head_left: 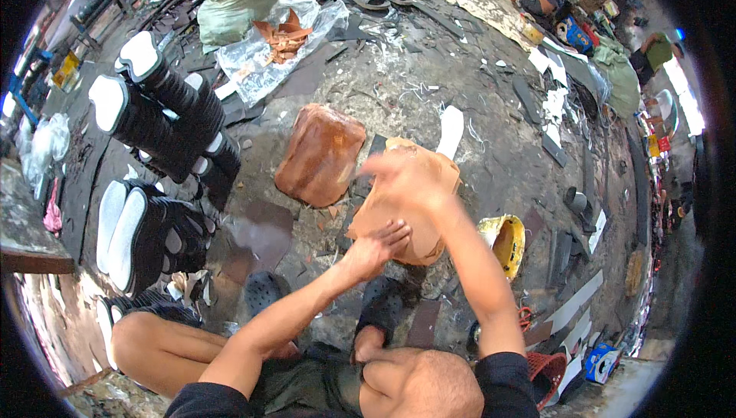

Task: The person cuts brown leather pieces using red-handled scissors, stacks them, then applies glue from a yellow container with a brush to the surfaces of the leather pieces. The person works while sitting on the floor in a cluttered workshop.

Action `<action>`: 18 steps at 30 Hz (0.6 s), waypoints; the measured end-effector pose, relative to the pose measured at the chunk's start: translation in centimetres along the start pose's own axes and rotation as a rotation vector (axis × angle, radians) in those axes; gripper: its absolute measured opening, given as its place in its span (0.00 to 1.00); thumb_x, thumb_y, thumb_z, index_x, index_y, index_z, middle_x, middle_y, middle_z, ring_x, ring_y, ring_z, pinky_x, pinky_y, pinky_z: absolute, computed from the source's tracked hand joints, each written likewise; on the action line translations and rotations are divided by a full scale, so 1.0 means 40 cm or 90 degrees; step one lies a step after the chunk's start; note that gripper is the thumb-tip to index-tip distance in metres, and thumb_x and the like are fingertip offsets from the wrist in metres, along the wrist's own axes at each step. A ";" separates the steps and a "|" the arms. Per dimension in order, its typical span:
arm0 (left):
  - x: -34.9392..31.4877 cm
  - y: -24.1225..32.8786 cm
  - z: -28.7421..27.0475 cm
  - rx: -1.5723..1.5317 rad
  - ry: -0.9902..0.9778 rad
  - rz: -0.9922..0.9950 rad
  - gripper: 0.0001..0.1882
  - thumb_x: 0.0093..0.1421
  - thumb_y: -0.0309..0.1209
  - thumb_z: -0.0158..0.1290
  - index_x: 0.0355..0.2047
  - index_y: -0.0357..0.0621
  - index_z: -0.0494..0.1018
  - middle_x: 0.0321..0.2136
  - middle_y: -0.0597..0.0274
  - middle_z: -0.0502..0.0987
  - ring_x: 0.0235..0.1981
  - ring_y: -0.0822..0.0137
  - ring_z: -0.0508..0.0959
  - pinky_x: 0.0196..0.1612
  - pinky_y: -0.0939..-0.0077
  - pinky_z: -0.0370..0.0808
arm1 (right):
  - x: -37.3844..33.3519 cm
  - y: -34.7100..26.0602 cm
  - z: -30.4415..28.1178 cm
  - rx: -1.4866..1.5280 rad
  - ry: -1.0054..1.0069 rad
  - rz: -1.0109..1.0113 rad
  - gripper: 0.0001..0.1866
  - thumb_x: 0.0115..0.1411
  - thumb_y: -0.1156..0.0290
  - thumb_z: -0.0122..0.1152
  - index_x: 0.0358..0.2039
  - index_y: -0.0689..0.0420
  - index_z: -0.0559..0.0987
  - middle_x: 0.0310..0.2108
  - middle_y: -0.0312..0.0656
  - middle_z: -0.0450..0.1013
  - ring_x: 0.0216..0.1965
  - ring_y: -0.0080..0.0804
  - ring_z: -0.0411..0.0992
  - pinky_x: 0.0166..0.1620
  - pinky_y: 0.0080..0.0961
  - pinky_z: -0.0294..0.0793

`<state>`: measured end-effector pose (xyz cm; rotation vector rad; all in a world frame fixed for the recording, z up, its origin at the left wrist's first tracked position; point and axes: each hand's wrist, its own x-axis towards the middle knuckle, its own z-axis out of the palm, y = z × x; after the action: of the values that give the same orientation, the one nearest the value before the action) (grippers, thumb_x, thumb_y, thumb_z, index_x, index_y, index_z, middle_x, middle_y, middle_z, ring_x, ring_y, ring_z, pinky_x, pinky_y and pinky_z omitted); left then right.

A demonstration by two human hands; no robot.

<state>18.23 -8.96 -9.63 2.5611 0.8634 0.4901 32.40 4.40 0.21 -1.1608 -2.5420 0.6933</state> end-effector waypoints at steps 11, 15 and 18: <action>-0.047 0.032 0.215 0.113 0.019 -0.192 0.30 0.59 0.31 0.49 0.62 0.36 0.65 0.63 0.49 0.66 0.65 0.54 0.66 0.69 0.59 0.61 | -0.055 -0.185 0.105 -0.155 -0.210 -0.089 0.23 0.52 0.71 0.60 0.48 0.37 0.83 0.38 0.49 0.81 0.41 0.47 0.80 0.45 0.42 0.79; 0.093 0.107 0.058 0.063 0.044 -0.033 0.40 0.49 0.22 0.52 0.66 0.29 0.58 0.69 0.47 0.58 0.72 0.52 0.55 0.74 0.59 0.51 | -0.114 0.143 -0.001 -0.086 0.182 0.088 0.20 0.56 0.72 0.58 0.49 0.42 0.83 0.36 0.47 0.81 0.42 0.43 0.80 0.44 0.38 0.79; 0.113 0.123 0.063 0.084 0.039 -0.040 0.40 0.48 0.23 0.53 0.64 0.29 0.60 0.67 0.47 0.61 0.70 0.51 0.58 0.74 0.59 0.52 | -0.149 0.182 0.058 -0.157 0.238 0.093 0.16 0.61 0.69 0.53 0.49 0.45 0.81 0.40 0.44 0.81 0.41 0.41 0.80 0.39 0.43 0.79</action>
<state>25.16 -10.33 -8.60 2.6402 1.0255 0.5110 39.90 3.25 -5.79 -1.4143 -2.2833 0.1664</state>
